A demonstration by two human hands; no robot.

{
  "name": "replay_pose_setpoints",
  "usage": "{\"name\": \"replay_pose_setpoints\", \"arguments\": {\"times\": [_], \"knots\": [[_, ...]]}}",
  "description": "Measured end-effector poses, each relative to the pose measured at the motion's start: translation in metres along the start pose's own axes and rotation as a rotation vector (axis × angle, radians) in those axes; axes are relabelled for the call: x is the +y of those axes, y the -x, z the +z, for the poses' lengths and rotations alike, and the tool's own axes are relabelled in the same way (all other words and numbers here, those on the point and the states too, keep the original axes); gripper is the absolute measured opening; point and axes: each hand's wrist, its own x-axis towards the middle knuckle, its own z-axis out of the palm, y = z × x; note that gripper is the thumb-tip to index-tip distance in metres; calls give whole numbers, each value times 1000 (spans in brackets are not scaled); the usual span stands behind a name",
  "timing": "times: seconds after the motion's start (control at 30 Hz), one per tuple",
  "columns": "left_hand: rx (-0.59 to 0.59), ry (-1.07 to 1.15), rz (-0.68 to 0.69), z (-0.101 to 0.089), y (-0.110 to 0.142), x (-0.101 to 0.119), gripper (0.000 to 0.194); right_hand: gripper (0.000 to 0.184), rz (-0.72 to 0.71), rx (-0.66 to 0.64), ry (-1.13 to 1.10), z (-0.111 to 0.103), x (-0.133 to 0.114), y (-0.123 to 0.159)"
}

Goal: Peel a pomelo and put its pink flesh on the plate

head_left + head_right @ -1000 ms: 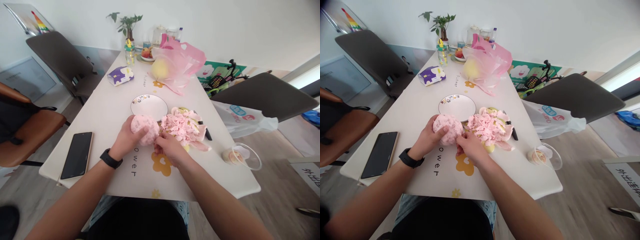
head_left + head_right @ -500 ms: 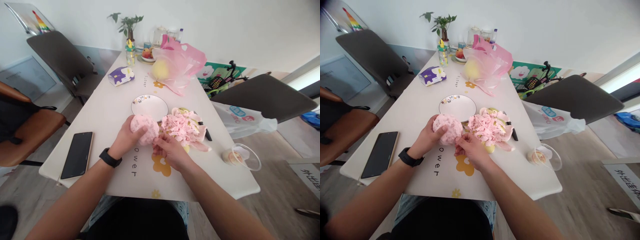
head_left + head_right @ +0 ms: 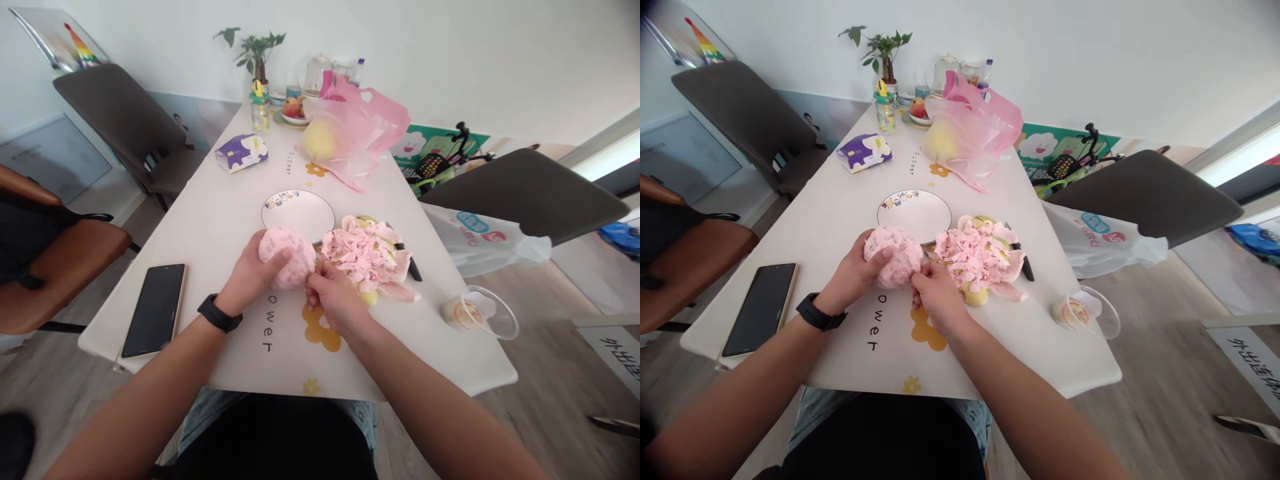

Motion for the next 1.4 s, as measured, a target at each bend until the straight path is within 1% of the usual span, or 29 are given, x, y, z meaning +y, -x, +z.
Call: {"name": "replay_pose_setpoints", "arguments": {"times": [0.07, 0.13, 0.2, 0.3, 0.43, 0.53, 0.6, 0.63, 0.67, 0.7, 0.73, 0.8, 0.87, 0.93, 1.0, 1.03, 1.07, 1.1, 1.13, 1.17, 1.2, 1.27, 1.33, 1.4], "knots": [[4, 1, -16, -1, 0, 0, 70, 23, -15, -18, 27, -3, 0, 0], [8, 16, -31, -2, -1, -2, 69, 18, -44, -23, 119, -8, 0, 1], [11, 39, -43, -3, -2, -4, 68, 13, -102, -8, 296, -14, 0, 2], [19, 71, -54, -4, -4, -9, 67, 6, -201, 37, 618, -24, -1, 4], [7, 153, -49, -5, -6, -13, 64, 8, -311, 113, 973, -38, -7, 6], [-7, 205, -42, -6, -8, -13, 63, 8, -376, 154, 1137, -55, -19, 6], [-14, 218, -30, -6, -9, -13, 64, 15, -434, 202, 1191, -69, -30, 4], [-18, 218, -26, -6, -9, -12, 64, 24, -453, 180, 1201, -76, -36, 2], [-22, 217, -22, -6, -9, -12, 65, 32, -447, 155, 1216, -82, -42, -1], [-25, 213, -21, -6, -9, -11, 65, 36, -420, 147, 1257, -88, -47, -4], [-25, 210, -21, -6, -9, -11, 65, 36, -393, 162, 1323, -93, -52, -8], [-23, 206, -22, -5, -9, -11, 65, 27, -335, 234, 1488, -98, -60, -15], [-28, 205, -24, -5, -9, -12, 64, 21, -288, 306, 1613, -98, -65, -19], [-34, 205, -26, -5, -9, -13, 64, 21, -307, 343, 1602, -92, -65, -19], [-30, 201, -27, -4, -9, -13, 62, 19, -419, 306, 1423, -80, -61, -14], [-27, 194, -25, -4, -9, -13, 62, 19, -491, 244, 1283, -71, -58, -10], [-23, 186, -22, -3, -8, -14, 62, 18, -520, 137, 1135, -62, -55, -6], [-21, 177, -18, -3, -8, -14, 62, 18, -507, 51, 1007, -53, -51, -1], [-20, 169, -15, -3, -8, -14, 62, 18, -480, -8, 909, -43, -48, 2], [-19, 161, -13, -2, -7, -14, 62, 19, -451, -32, 842, -34, -46, 5], [-18, 153, -13, -2, -6, -13, 62, 23, -420, -41, 808, -26, -45, 6], [-15, 131, -11, -2, -4, -11, 62, 28, -386, -6, 784, -14, -43, 6], [-15, 101, -5, -2, -2, -9, 63, 27, -374, 37, 795, -8, -43, 3], [-19, 82, -1, -2, -1, -6, 64, 22, -372, 54, 813, -7, -44, 1]]}}
